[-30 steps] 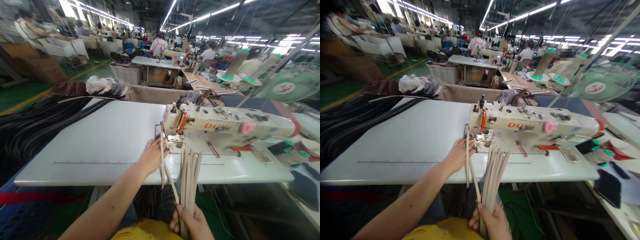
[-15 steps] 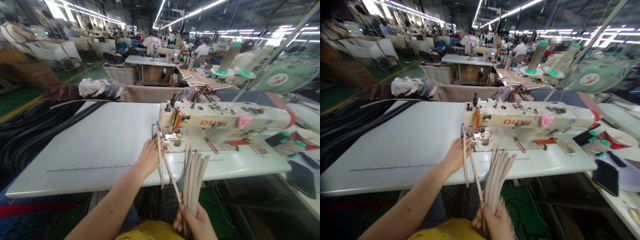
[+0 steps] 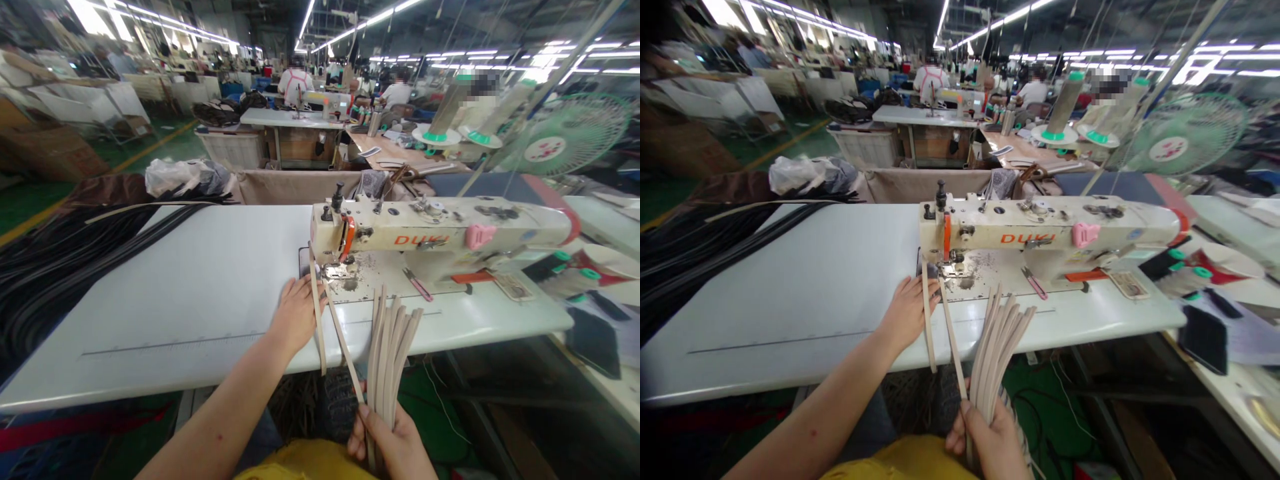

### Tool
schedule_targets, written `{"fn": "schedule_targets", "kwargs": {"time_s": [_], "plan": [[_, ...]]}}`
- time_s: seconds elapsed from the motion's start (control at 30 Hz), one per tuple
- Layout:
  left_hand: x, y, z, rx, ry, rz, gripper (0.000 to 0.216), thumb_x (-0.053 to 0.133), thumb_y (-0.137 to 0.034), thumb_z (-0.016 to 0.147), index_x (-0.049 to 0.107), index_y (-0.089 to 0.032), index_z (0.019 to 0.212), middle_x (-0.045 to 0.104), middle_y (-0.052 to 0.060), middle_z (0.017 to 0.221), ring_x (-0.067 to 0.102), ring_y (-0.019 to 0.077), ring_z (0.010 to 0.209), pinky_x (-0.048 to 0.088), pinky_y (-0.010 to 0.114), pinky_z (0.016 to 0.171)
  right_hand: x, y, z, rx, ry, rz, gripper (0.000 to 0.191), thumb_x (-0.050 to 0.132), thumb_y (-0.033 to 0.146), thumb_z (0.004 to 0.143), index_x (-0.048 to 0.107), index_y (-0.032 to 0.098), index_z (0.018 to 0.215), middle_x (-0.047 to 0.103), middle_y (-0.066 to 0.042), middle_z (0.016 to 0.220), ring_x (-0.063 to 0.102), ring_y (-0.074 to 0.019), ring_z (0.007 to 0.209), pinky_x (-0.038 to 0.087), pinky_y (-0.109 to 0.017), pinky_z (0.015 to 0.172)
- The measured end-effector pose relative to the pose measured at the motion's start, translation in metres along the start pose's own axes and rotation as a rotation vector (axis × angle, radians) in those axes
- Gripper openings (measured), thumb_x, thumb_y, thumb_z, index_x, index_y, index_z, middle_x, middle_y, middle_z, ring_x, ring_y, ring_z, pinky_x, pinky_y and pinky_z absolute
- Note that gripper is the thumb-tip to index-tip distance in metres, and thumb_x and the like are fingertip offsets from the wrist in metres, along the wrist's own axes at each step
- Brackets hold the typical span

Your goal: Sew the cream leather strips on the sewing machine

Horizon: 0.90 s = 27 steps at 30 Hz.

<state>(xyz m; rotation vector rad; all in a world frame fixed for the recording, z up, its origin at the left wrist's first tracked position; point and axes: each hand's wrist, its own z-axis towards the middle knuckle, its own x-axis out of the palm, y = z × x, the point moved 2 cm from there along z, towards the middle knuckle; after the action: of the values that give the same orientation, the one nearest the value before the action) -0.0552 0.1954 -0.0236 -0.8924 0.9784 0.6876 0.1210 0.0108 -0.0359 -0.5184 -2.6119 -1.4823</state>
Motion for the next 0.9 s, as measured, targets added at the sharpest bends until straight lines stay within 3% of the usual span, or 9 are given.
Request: {"fn": "schedule_targets", "kwargs": {"time_s": [0.5,0.9], "plan": [[0.0,-0.009,0.001,0.063,0.04,0.093,0.041,0.039,-0.035,0.103,0.05,-0.019,0.14,0.051,0.01,0.148,0.038,0.0284,0.142,0.02,0.057,0.122,0.02,0.005,0.008,0.013,0.07,0.075,0.053,0.083,0.053,0.07,0.058,0.017,0.099,0.064,0.003,0.054,0.064,-0.0162,0.046,0.047,-0.024,0.045],[0.004,-0.001,0.003,0.002,0.022,0.091,0.044,0.045,-0.038,0.1,0.049,-0.023,0.141,0.048,0.009,0.149,0.035,0.0305,0.142,0.026,0.058,0.118,0.019,0.008,0.018,0.013,0.07,0.05,0.053,0.084,0.057,0.067,0.06,0.016,0.091,0.067,0.0,0.06,0.068,-0.0187,0.052,0.051,-0.027,0.05]]}}
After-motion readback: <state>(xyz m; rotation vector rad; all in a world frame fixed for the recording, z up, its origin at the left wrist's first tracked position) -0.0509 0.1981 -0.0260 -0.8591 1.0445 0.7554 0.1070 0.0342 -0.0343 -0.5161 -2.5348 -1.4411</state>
